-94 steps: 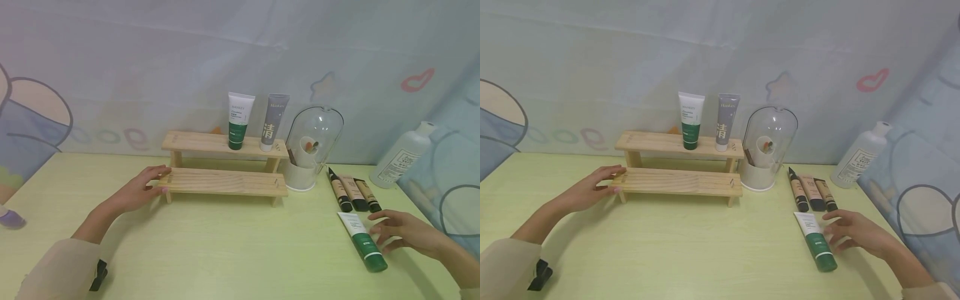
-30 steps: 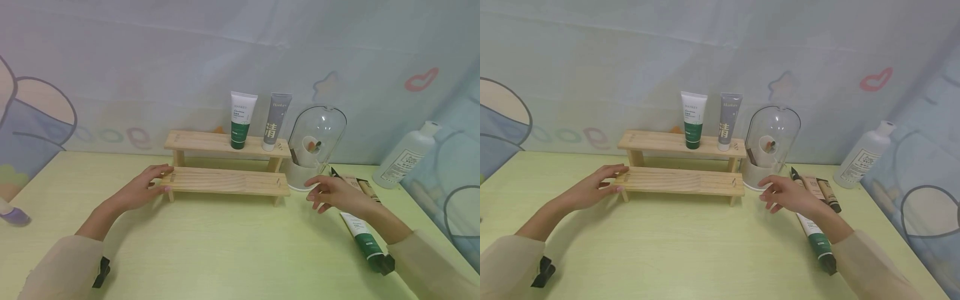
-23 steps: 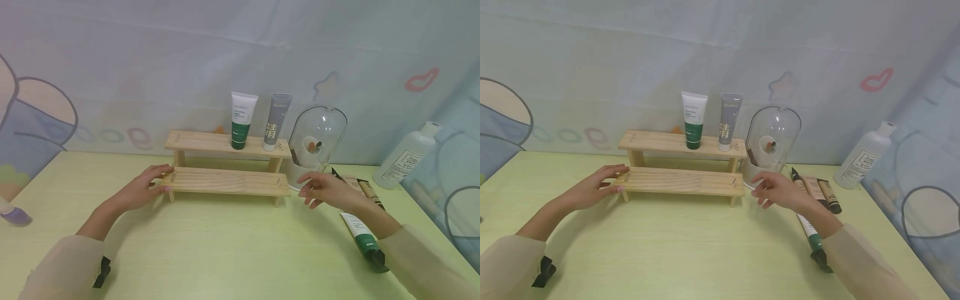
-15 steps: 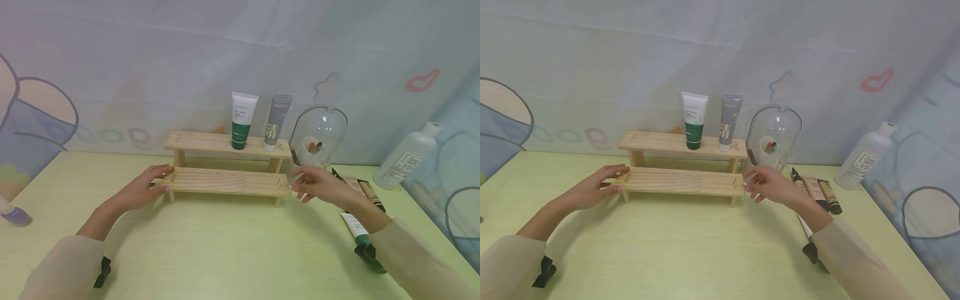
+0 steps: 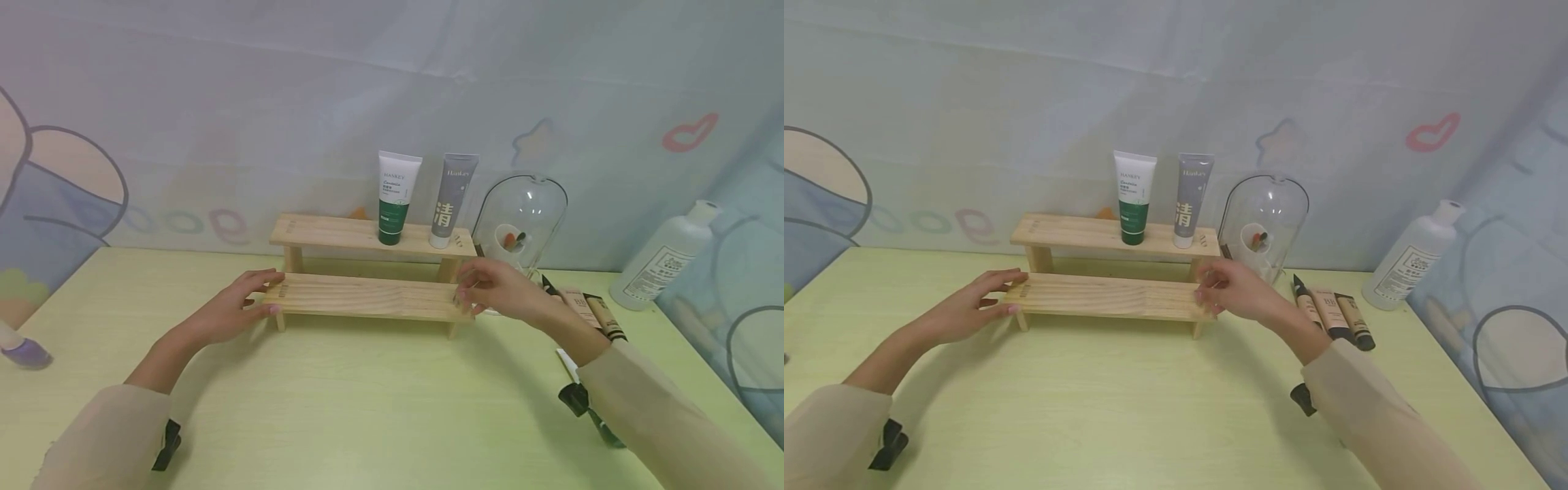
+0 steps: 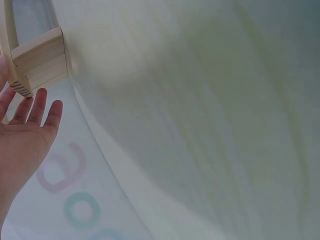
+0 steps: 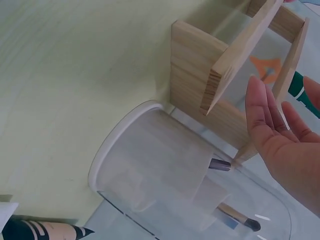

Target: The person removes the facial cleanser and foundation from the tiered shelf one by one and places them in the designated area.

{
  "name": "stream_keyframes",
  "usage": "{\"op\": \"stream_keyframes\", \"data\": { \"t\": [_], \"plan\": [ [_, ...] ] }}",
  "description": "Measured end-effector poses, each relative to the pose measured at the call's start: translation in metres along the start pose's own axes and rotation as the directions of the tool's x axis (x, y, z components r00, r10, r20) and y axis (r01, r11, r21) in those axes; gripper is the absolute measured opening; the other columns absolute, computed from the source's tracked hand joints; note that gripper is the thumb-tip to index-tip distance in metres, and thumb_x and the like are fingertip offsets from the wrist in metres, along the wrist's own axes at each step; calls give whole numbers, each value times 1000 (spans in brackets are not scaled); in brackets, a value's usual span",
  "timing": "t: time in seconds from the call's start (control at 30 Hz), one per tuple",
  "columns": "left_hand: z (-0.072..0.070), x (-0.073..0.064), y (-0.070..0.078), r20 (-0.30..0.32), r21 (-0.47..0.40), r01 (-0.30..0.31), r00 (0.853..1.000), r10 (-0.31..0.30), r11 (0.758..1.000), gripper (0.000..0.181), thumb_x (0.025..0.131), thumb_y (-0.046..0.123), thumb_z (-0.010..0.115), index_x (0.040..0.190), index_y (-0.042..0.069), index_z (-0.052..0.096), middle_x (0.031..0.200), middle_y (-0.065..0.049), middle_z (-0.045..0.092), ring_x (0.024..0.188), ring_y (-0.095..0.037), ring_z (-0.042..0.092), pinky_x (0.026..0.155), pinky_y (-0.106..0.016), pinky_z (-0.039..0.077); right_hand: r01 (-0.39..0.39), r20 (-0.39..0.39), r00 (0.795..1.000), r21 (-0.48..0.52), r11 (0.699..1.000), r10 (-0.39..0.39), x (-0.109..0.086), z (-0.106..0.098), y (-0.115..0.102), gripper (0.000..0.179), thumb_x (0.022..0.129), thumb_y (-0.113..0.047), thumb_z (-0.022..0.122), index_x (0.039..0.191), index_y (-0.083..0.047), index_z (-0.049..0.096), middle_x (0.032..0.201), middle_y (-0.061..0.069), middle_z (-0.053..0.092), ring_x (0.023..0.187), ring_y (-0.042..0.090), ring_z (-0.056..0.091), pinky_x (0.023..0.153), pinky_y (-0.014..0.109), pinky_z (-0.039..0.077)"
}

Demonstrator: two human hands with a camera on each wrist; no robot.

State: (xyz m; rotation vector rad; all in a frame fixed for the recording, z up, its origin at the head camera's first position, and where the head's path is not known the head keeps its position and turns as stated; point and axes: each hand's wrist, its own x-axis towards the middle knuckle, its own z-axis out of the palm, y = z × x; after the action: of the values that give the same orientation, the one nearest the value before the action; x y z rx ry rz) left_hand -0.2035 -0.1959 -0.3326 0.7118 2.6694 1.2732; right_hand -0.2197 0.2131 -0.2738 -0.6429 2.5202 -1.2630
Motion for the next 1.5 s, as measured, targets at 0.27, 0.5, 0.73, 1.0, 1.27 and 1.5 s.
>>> {"op": "stream_keyframes", "data": {
  "t": [0.27, 0.5, 0.73, 1.0, 1.27, 1.5],
  "plan": [
    [0, 1, -2, 1, 4, 4, 1000, -4, 1000, 56, 94, 19, 53, 140, -2, 29, 142, -23, 21, 125, -43, 28, 99, -59, 26, 30, -80, 996, 10, 1000, -29, 12, 6, -13, 33, 88, -5, 59, 120, 1, 50, 106, 19, 59, 94, 28, 59, 78, 41, 52],
    [1, 0, 0, 2, 5, -2, 1000, 2, 1000, 56, 93, 18, 54, 139, -3, 29, 141, -25, 22, 123, -44, 29, 98, -59, 28, 66, -139, 988, 34, 997, -61, 23, 13, -31, 38, 88, -5, 59, 123, 3, 47, 111, 20, 58, 99, 28, 58, 84, 37, 50],
    [1, 0, 1, 2, 0, -4, 1000, 4, 1000, 56, 93, 18, 54, 139, -3, 29, 140, -25, 23, 123, -44, 29, 98, -60, 27, 56, -196, 979, 29, 998, -50, 34, 19, -45, 43, 89, -11, 60, 128, -1, 45, 121, 14, 55, 109, 23, 54, 91, 37, 46],
    [0, 0, 1, 3, -7, 13, 1000, -12, 1000, 55, 94, 19, 53, 139, -2, 30, 141, -24, 22, 124, -44, 28, 99, -59, 25, 57, -235, 972, 147, 988, -21, 49, 29, -54, 48, 88, -14, 62, 131, -2, 42, 125, 14, 52, 113, 23, 51, 94, 35, 43],
    [0, 0, 1, 3, -2, 3, 1000, -3, 1000, 55, 94, 20, 53, 139, -2, 30, 141, -23, 22, 123, -44, 29, 98, -60, 26, 100, -305, 951, 182, 978, -40, 63, 38, -53, 51, 88, -11, 62, 132, 0, 40, 124, 17, 52, 110, 26, 53, 92, 35, 45],
    [0, 0, 1, 4, 7, -4, 1000, 4, 1000, 55, 94, 20, 53, 139, -2, 30, 141, -24, 22, 123, -44, 29, 98, -60, 27, 85, -343, 939, 220, 972, -5, 73, 44, -54, 51, 88, -10, 62, 132, -2, 39, 122, 18, 53, 110, 26, 53, 91, 35, 46]
  ]
}}
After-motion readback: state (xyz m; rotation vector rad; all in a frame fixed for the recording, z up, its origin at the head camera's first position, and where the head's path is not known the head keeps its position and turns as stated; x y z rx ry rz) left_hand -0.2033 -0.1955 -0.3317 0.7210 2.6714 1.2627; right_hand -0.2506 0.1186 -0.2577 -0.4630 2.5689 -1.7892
